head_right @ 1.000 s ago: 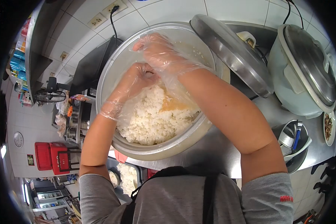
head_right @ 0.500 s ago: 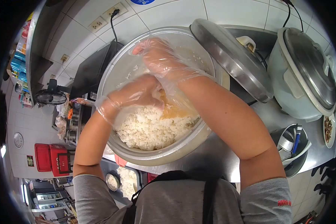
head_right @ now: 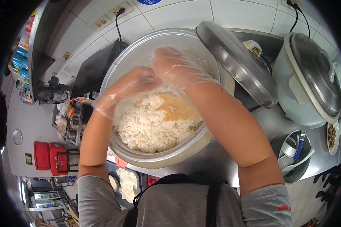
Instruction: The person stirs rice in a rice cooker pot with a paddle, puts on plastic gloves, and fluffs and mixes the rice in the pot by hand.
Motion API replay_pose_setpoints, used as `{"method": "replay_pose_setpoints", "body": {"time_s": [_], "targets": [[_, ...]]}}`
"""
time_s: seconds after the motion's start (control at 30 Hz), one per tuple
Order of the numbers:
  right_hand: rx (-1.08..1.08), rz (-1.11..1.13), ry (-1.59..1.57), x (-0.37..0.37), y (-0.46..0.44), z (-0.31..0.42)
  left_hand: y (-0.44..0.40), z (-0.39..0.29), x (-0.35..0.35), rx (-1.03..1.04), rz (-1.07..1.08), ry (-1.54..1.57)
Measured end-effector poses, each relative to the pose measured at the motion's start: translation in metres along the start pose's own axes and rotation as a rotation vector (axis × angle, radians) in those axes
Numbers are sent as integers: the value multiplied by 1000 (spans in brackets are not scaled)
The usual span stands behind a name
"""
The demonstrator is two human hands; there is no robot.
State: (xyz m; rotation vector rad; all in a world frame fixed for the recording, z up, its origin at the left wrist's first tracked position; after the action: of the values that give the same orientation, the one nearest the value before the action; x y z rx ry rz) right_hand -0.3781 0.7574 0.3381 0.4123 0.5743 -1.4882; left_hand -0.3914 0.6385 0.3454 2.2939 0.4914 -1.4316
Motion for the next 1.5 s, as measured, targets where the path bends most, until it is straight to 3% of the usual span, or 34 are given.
{"method": "replay_pose_setpoints", "body": {"time_s": [0.07,0.17,0.23,0.3,0.47,0.53,0.63,0.73,0.93,1.13,1.27,1.5], "targets": [[142,171,285,8,15,-6,34,18,-15,-110,-137,215],[111,568,479,31,23,-2,112,15,-48,-362,-517,265],[89,628,486,36,28,3,175,43,-60,-412,-733,178],[44,666,476,42,31,7,230,70,-53,-638,-834,239],[-31,638,495,51,34,3,307,176,18,-768,-707,-12],[2,620,570,54,33,7,304,172,27,-823,-681,-227],[-45,571,596,55,29,6,271,114,-4,-932,-735,-102],[-43,567,598,56,21,-3,231,96,-24,-610,-900,96],[5,511,547,57,22,-6,107,0,-50,-242,-777,-188],[108,526,566,57,18,-15,65,32,-2,-254,-508,-57],[233,534,375,46,25,-8,71,42,0,-254,-592,54],[169,657,-127,32,21,3,66,49,5,-257,-541,126]]}}
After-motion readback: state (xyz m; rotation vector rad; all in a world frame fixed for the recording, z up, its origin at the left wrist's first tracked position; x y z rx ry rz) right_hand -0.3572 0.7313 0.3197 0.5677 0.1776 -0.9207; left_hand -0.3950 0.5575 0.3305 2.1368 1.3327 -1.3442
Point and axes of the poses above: each hand's wrist, its own y-axis away from the middle knuckle, its own x-axis out of the palm, z = x × y, the point moved 6 cm from there along -y, towards the middle knuckle, and after that the axes turned 8 degrees about -y, right-handed, at the moved point
